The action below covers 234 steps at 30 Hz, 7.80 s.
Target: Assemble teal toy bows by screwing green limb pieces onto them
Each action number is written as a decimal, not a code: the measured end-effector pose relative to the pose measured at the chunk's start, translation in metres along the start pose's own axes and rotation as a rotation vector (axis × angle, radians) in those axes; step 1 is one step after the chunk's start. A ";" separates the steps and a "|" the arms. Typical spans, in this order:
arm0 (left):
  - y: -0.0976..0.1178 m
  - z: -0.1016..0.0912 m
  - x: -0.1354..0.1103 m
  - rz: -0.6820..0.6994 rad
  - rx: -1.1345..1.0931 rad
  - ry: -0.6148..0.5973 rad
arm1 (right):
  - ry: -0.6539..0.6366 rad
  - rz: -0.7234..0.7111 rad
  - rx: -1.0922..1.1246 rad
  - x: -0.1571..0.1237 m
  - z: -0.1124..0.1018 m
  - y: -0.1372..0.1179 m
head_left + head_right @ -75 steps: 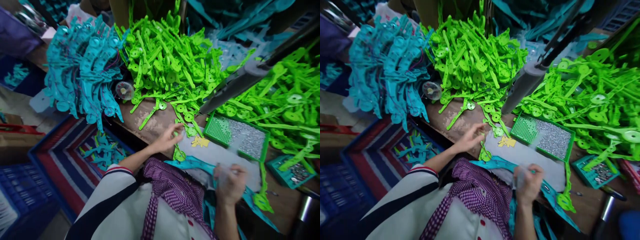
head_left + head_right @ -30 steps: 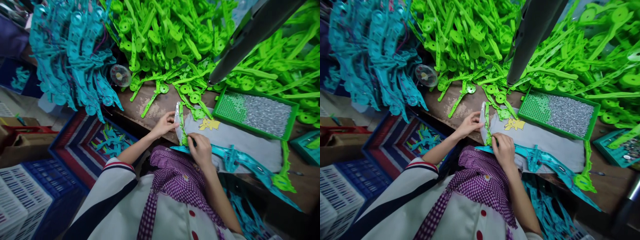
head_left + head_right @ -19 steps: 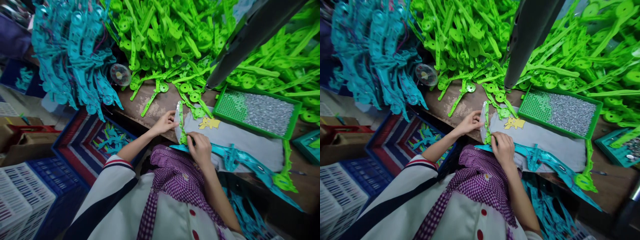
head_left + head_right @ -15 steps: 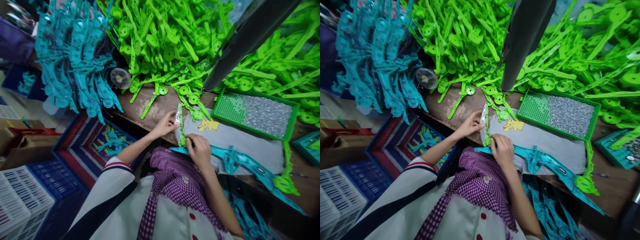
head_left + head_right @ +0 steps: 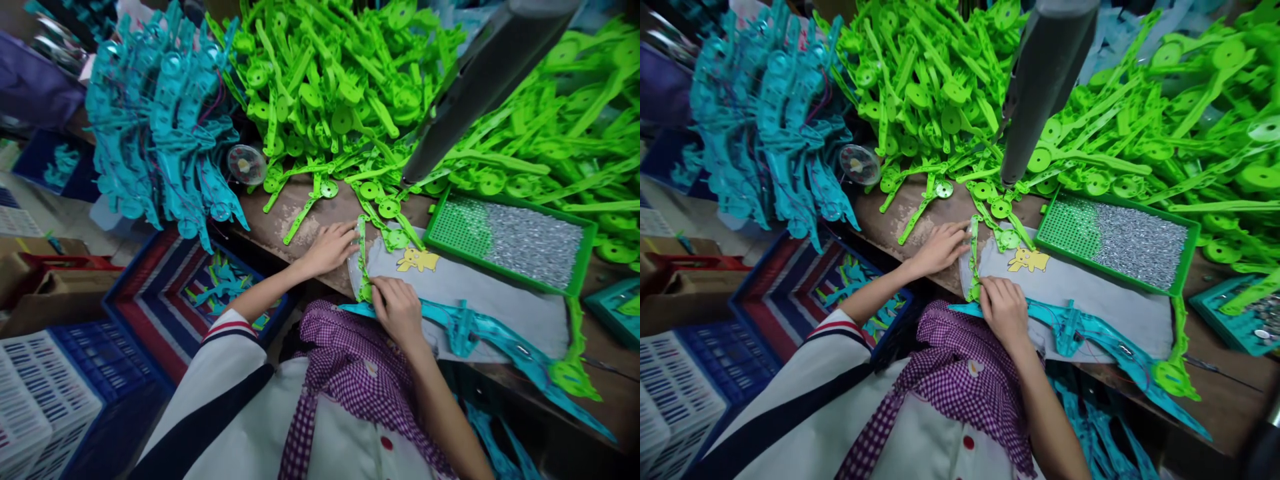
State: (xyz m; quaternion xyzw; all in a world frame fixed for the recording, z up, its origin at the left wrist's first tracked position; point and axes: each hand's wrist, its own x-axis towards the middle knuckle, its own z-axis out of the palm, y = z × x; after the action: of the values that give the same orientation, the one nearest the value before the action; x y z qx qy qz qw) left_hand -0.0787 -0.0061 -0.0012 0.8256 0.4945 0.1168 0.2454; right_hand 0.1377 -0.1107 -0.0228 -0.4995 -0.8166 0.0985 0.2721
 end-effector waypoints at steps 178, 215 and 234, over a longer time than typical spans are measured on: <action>-0.024 0.042 -0.026 -0.110 -0.364 0.523 | -0.155 -0.126 0.289 0.004 -0.040 0.025; -0.018 0.038 -0.011 -0.012 0.017 0.311 | -0.055 -0.256 0.036 -0.020 -0.013 0.006; -0.019 0.033 -0.003 -0.012 0.041 0.281 | -0.239 0.304 0.265 0.063 -0.023 -0.004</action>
State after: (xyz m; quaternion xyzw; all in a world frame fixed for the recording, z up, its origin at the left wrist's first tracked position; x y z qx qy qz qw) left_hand -0.0802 -0.0113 -0.0389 0.8028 0.5314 0.2198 0.1577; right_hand 0.1252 -0.0602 0.0197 -0.5613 -0.7384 0.3030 0.2188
